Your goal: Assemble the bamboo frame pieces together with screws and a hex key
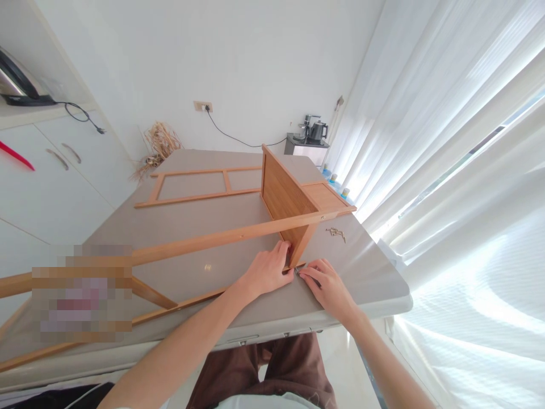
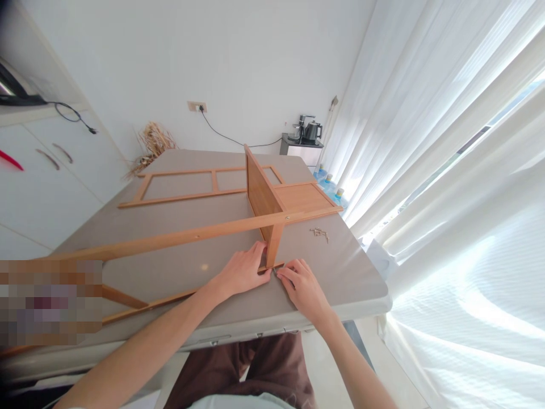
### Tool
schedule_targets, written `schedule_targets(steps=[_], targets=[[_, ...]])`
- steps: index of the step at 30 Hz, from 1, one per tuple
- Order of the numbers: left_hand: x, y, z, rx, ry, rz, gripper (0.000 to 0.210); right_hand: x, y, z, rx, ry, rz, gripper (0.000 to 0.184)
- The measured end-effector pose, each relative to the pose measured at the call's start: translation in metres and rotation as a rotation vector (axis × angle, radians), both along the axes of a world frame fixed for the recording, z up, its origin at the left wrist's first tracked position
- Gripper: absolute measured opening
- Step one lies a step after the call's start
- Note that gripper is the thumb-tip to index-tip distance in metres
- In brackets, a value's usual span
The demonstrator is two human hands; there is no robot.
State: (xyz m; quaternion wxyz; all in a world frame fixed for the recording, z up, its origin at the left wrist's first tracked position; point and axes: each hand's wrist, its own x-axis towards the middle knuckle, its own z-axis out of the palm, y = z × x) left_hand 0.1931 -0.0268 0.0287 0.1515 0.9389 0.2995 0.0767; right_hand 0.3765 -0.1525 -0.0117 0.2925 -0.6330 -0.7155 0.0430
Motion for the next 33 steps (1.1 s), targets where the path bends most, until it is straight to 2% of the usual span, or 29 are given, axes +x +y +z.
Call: schedule_targets(steps=[16,27,33], targets=[[0.001,0.000,0.002,-0.001,0.025,0.003,0.040,-0.003,-0.001,0.016,-0.030,-0.062,0.024,0.027],[0.001,-0.003,0.007,0.007,0.065,0.032,0.040,0.002,0.001,0.009,-0.009,-0.039,0.013,0.024],[0.001,-0.004,0.006,0.001,0.051,0.038,0.039,0.004,-0.001,0.022,-0.055,-0.025,0.092,0.025]])
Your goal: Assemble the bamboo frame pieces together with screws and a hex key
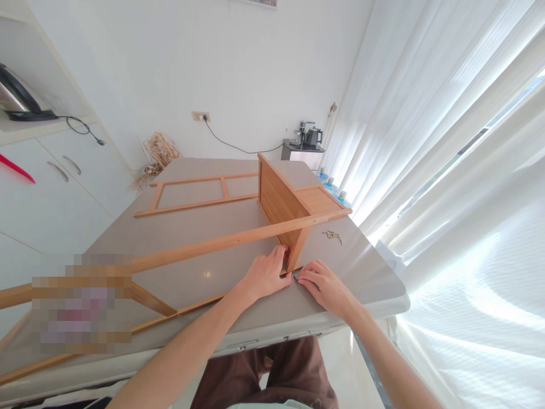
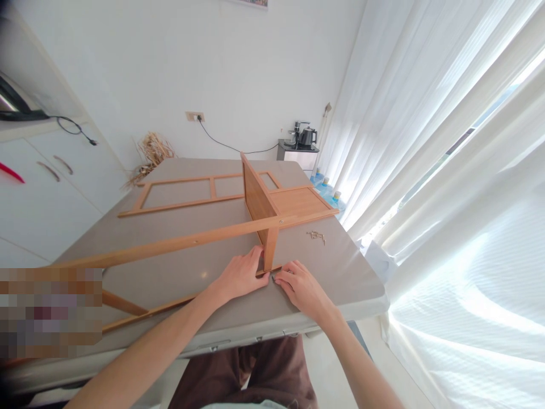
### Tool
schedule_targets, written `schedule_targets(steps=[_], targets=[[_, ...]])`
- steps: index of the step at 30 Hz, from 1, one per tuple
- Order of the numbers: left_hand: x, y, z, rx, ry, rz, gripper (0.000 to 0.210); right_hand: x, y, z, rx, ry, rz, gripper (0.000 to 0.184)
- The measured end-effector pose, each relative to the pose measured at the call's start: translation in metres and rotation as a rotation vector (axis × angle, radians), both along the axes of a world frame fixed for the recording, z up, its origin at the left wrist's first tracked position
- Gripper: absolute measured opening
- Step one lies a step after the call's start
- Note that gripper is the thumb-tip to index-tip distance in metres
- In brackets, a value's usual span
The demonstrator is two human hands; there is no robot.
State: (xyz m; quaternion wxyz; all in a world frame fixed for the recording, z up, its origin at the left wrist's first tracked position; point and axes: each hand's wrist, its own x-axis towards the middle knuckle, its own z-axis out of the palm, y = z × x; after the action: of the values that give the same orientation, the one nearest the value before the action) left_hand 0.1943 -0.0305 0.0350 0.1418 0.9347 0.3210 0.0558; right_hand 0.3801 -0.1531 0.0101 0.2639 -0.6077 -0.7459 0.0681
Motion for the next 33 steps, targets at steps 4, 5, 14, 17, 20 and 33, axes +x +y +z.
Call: schedule_targets(steps=[4,5,14,17,20,33], targets=[[-0.001,0.000,-0.002,0.000,-0.018,-0.007,0.039,0.020,-0.006,0.006,0.010,0.064,-0.097,0.022],[-0.001,0.000,-0.002,-0.001,-0.023,-0.009,0.039,0.031,-0.008,0.006,0.023,0.087,-0.156,0.023],[0.000,0.001,-0.005,-0.023,-0.048,-0.002,0.038,0.140,0.008,-0.006,0.035,0.217,-0.638,0.028],[0.000,0.001,-0.006,-0.036,-0.055,-0.009,0.038,0.156,0.021,-0.014,0.017,0.204,-0.715,0.033],[0.001,0.001,-0.008,-0.042,-0.062,-0.009,0.037,0.165,0.033,-0.024,-0.002,0.170,-0.756,0.031],[0.003,0.002,-0.013,-0.049,-0.083,-0.003,0.037,0.170,0.054,-0.046,-0.062,0.083,-0.781,0.032]])
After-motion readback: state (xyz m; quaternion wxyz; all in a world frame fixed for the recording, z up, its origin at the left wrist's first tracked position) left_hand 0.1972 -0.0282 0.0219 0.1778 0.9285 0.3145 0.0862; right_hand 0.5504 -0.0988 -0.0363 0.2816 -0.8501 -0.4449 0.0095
